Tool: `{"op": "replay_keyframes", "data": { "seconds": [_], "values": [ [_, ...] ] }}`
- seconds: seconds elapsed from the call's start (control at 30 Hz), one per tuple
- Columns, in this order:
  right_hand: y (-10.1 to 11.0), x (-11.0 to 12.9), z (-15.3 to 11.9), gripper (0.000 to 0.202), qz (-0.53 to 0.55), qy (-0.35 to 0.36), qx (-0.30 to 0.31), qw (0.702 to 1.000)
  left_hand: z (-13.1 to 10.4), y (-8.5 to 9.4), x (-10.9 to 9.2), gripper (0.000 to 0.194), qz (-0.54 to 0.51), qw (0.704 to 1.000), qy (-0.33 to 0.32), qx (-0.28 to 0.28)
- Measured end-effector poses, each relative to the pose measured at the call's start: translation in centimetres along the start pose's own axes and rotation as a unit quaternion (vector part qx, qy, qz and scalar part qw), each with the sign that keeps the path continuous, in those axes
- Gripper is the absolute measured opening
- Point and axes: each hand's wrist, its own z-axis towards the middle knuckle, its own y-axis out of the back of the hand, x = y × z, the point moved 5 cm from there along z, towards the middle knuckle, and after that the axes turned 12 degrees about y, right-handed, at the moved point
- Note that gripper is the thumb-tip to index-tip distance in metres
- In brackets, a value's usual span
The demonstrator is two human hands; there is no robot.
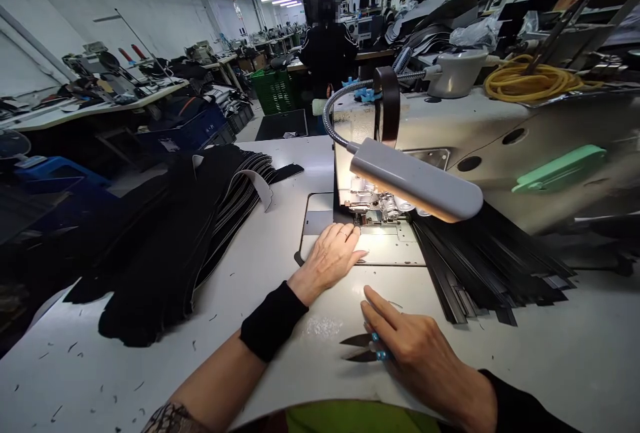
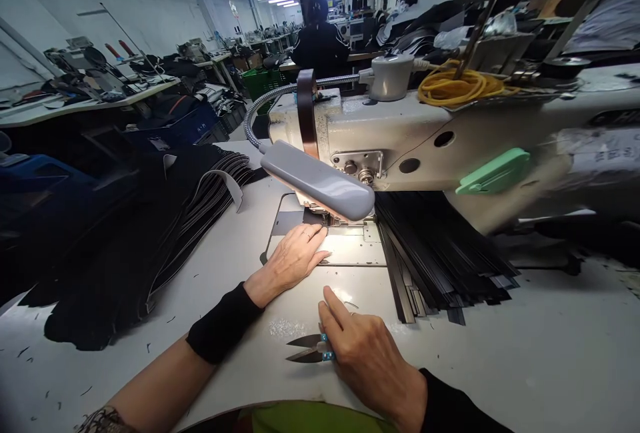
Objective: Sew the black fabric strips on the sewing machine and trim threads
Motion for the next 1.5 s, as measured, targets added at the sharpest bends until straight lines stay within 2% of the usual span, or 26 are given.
{"op": "replay_keyframes", "data": {
  "seconds": [0.3,0.57,0.73,1.0,1.2,1.27,1.37,1.5],
  "values": [
    [0.1,0.0,0.0,0.036,-0.003,0.005,-0.02,1.0,0.1,-0.3,0.2,0.042,-0.003,1.0,0.006,-0.005],
    [-0.4,0.0,-0.3,0.041,0.006,0.008,-0.008,1.0,0.1,-0.2,0.2,0.043,0.003,1.0,0.006,-0.022],
    [-0.5,0.0,-0.4,0.036,0.003,0.006,-0.012,1.0,-0.1,-0.6,0.4,0.043,0.007,1.0,0.01,-0.018],
    [-0.3,0.0,-0.2,0.04,0.002,0.013,-0.015,1.0,-0.5,-0.6,0.4,0.033,-0.012,0.999,0.022,-0.031],
    [0.2,0.1,0.1,0.034,-0.009,0.01,-0.032,0.999,-0.6,0.3,0.3,0.02,-0.038,0.997,0.009,-0.06],
    [0.2,0.2,0.1,0.032,-0.004,0.008,-0.036,0.999,-0.4,0.7,0.4,0.024,-0.051,0.996,0.009,-0.067],
    [0.1,0.1,0.2,0.032,-0.001,0.01,-0.037,0.999,-0.1,1.2,1.1,0.03,-0.069,0.992,0.034,-0.098],
    [0.5,-0.1,0.3,0.031,0.012,0.014,-0.047,0.999,0.2,0.8,2.5,0.026,-0.09,0.986,0.066,-0.127]
  ]
}}
